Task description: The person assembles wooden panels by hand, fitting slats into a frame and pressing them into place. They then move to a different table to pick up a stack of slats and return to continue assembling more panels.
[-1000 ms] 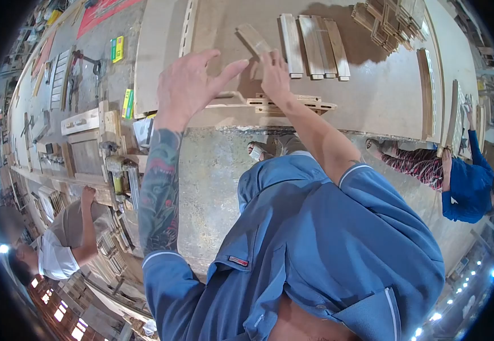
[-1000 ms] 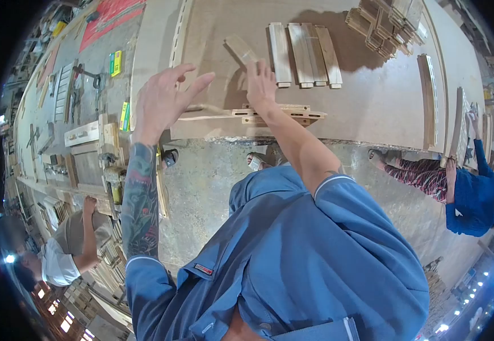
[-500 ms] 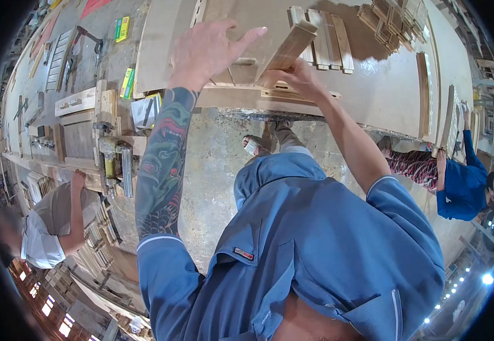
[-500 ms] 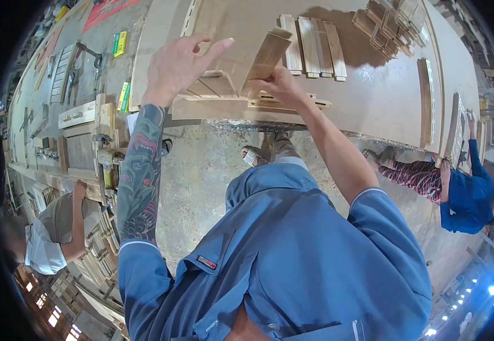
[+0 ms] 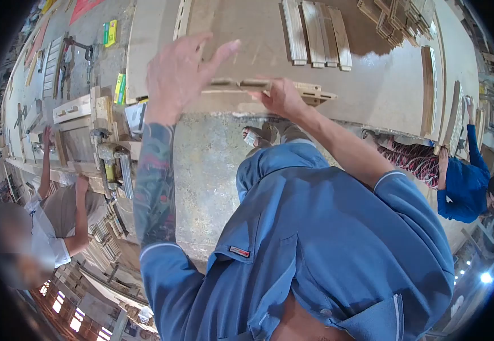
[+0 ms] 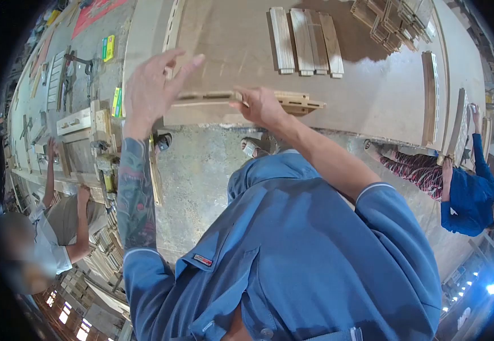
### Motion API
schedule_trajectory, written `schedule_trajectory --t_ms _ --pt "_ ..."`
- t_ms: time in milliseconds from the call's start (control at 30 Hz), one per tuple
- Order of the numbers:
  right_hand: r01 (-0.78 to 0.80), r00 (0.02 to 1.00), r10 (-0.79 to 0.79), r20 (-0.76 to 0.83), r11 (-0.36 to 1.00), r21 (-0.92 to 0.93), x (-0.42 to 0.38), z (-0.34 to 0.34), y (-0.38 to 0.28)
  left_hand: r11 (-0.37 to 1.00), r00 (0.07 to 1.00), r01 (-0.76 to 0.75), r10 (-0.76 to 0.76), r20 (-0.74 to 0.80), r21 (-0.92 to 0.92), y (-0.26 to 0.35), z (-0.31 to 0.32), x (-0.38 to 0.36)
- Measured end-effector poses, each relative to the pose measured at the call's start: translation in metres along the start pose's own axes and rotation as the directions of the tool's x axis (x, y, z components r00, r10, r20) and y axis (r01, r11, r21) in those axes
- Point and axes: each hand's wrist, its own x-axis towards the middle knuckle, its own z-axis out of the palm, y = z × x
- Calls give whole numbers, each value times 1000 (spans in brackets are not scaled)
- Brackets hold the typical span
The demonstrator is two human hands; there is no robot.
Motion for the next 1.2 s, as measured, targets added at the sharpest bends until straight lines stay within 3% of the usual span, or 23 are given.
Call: schedule_trajectory --t_ms 167,200,233,300,333,367,400,433,500,567,633,700,767,800,833,900,933,1000,1100,1200 --pt "47 998 -47 46 999 -13 6 -22 -6 999 999 44 -44 1 22 6 -2 5" --pt "26 991 -33 132 998 58 5 -21 15 999 999 41 -42 3 35 4 -1 3" --pt "25 992 -31 119 998 57 13 -32 32 999 1000 29 -29 1 38 4 -1 2" --pt "-204 979 206 -6 965 -168 37 -53 66 1000 999 26 -26 -24 -6 4 1 1" --pt "-206 978 206 -16 964 -167 49 -40 85 1000 1000 16 -16 -26 -3 4 1 2" --pt "-267 950 159 -268 860 -436 60 -12 106 1000 1000 12 -12 -26 -6 4 1 2" --pt "-381 874 37 -484 670 -637 67 7 115 1000 1000 3 -3 -25 -9 5 1 2" --pt "-395 865 39 -499 667 -632 69 12 109 1000 1000 -16 15 -26 -8 5 1 2" --pt "-138 938 -125 -322 717 -683 70 23 96 1000 1000 -4 3 -21 -8 4 1 1" --pt "-230 906 -92 -414 715 -661 68 21 90 1000 1000 15 -15 0 -21 3 0 1" --pt "-486 842 325 -431 803 -344 60 10 82 999 999 40 -40 20 -32 3 0 1" --pt "-519 818 313 -483 764 -383 61 -5 76 999 999 33 -33 3 -31 4 -1 1" --pt "-534 842 521 -144 763 -363 59 -35 67 999 1000 16 -16 -2 -41 0 1 2" --pt "-555 830 553 -80 831 -17 52 -52 50 999 1000 0 0 0 -44 -3 3 2" --pt "-557 829 554 -77 830 -19 41 -53 48 999 1000 3 -3 2 -46 -3 2 1" --pt "-378 836 366 -409 924 55 21 -54 47 999 1000 6 -6 12 -38 -1 -1 1" --pt "-381 841 369 -396 923 53 5 -54 45 999 1000 20 -19 18 -41 0 -2 0" --pt "-112 880 249 -405 937 331 -22 -56 38 999 1000 -5 5 12 -33 0 -2 1" --pt "-49 893 255 -371 875 482 -32 -61 28 999 1000 -3 3 14 -33 -2 -1 2" --pt "-121 926 249 -284 908 401 -36 -48 34 1000 1000 -31 31 -1 3 -1 -3 5"
